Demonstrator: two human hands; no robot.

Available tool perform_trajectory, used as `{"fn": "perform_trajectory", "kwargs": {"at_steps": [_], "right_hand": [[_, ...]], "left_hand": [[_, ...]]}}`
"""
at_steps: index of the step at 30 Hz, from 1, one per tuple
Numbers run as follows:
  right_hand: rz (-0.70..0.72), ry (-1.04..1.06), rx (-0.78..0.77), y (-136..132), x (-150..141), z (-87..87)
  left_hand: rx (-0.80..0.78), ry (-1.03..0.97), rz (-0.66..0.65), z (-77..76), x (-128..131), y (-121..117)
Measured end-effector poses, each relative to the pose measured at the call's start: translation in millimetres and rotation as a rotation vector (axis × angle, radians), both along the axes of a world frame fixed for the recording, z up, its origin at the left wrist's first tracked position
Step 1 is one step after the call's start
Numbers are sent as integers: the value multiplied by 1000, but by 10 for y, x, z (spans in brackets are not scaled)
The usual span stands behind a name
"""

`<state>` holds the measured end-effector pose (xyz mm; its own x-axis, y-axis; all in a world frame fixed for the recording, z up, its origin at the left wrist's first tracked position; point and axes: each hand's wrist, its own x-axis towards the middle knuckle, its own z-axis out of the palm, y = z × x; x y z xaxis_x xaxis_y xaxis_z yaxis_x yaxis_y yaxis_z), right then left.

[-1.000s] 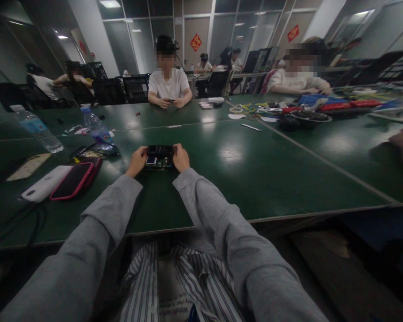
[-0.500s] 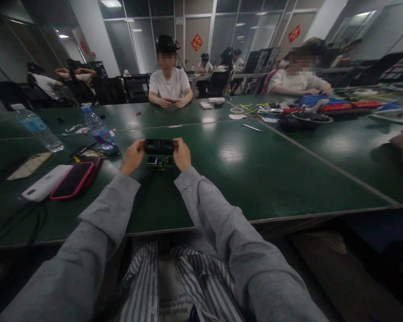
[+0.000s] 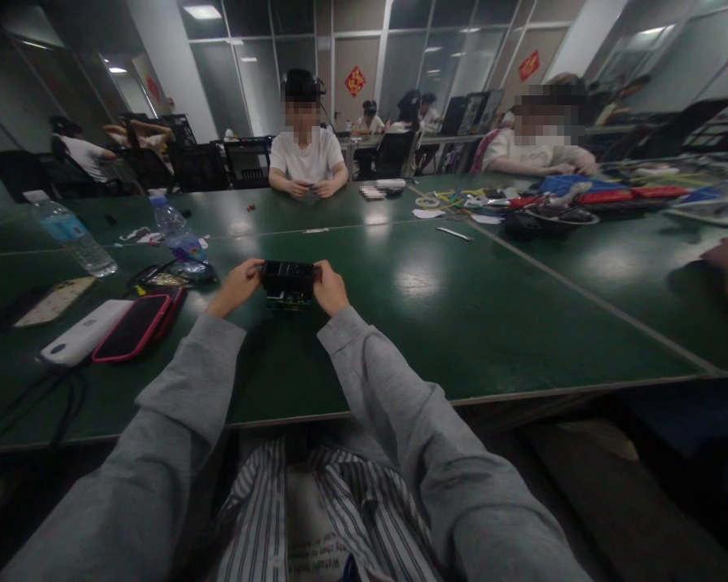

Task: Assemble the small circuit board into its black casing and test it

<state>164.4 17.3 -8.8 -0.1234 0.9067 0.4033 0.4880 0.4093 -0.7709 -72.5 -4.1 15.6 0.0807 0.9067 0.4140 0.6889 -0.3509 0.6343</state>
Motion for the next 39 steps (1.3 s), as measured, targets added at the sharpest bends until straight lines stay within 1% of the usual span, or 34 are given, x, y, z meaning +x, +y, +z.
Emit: {"fn": "perform_trajectory", "kwargs": {"at_steps": [8, 11, 15, 17, 20, 22, 25, 28, 31, 33, 39], "right_hand": [[30, -37, -31, -52, 23, 25], [37, -65, -38, -70, 22, 43], [35, -110, -52, -87, 38, 65], [41, -140, -53, -105, 53, 61], [57, -227, -61, -153, 68, 22], [61, -310, -82, -189, 62, -21], [58, -437, -101, -218, 26, -90], [59, -511, -54, -193, -13, -144], [48, -525, 4, -131, -29, -183], [29, -500, 17, -91, -27, -206], [58, -407, -40, -47, -9, -234]], "left_hand": [[-94, -24, -66, 36, -42, -28], [-149, -5, -92, 34, -61, -18], [-166, 22, -98, 32, -71, -16], [-212, 38, -115, 34, -76, -23], [-316, 84, -165, 32, -88, -40], [-357, 119, -179, 19, -92, -49], [-442, 152, -156, -33, -85, -41], [-489, 156, -115, -116, -79, 2], [-488, 130, -110, -194, -96, 60], [-500, 113, -115, -226, -114, 89], [-525, 79, -132, -215, -110, 85]]}}
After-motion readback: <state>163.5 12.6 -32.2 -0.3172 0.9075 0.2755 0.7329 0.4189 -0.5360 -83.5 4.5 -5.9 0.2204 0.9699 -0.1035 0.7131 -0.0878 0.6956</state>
